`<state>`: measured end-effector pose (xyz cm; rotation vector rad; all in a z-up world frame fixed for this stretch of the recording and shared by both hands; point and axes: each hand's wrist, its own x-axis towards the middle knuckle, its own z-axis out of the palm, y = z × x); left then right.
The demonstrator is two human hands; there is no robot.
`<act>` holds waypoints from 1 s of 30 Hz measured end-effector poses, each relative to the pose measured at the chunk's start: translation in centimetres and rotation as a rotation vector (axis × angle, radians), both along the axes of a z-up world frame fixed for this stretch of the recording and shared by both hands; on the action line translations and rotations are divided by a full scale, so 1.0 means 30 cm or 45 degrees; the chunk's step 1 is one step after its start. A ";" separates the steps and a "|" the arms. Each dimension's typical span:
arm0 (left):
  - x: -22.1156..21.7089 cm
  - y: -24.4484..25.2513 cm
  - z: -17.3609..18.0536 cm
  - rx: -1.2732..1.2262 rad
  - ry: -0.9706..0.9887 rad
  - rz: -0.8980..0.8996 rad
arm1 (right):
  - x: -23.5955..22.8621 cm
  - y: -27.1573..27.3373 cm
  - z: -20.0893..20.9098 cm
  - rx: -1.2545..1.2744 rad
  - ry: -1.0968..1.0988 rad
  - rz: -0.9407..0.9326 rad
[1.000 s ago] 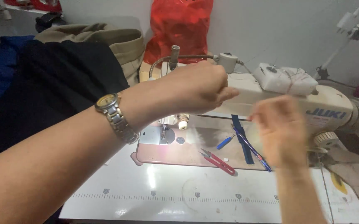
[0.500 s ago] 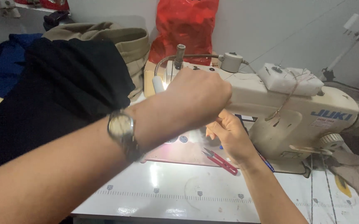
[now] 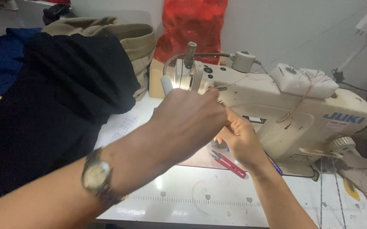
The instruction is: Selecting a spool of thread from a wall rack and threading it through the guides, tension discs, and needle area of an industrial sewing machine.
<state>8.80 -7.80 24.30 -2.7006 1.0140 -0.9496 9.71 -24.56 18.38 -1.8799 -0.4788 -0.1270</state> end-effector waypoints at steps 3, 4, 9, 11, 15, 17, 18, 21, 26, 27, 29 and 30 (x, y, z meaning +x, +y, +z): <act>0.021 -0.035 0.068 0.116 0.226 -0.017 | 0.003 0.020 -0.010 0.048 0.091 -0.127; 0.026 -0.037 0.076 0.148 0.260 -0.014 | 0.003 0.022 -0.010 0.028 0.096 -0.149; -0.031 -0.003 0.027 0.169 0.285 0.032 | 0.000 0.033 0.008 -0.050 0.118 -0.230; -0.113 0.037 -0.017 0.267 0.229 0.153 | -0.019 0.050 0.038 -0.046 0.080 -0.045; -0.118 0.096 -0.195 -0.029 0.483 0.220 | -0.028 0.060 0.057 -0.152 0.144 -0.161; -0.101 0.134 -0.254 -0.209 0.731 0.452 | -0.031 0.060 0.055 -0.166 0.075 -0.172; -0.090 0.133 -0.260 -0.213 0.733 0.453 | -0.035 0.060 0.058 -0.170 0.075 -0.169; -0.038 0.126 -0.316 -0.619 0.713 0.387 | -0.057 0.072 0.074 -0.165 -0.163 -0.077; 0.098 0.056 -0.473 -0.960 0.938 0.213 | -0.080 0.077 0.083 -0.235 -0.122 -0.129; 0.107 0.043 -0.482 -0.965 0.939 0.209 | -0.078 0.079 0.088 -0.241 -0.123 -0.130; 0.121 0.023 -0.499 -1.135 1.115 0.103 | -0.073 0.084 0.096 -0.295 -0.086 -0.124; 0.127 0.032 -0.508 -1.140 1.114 0.103 | -0.069 0.088 0.100 -0.299 -0.087 -0.121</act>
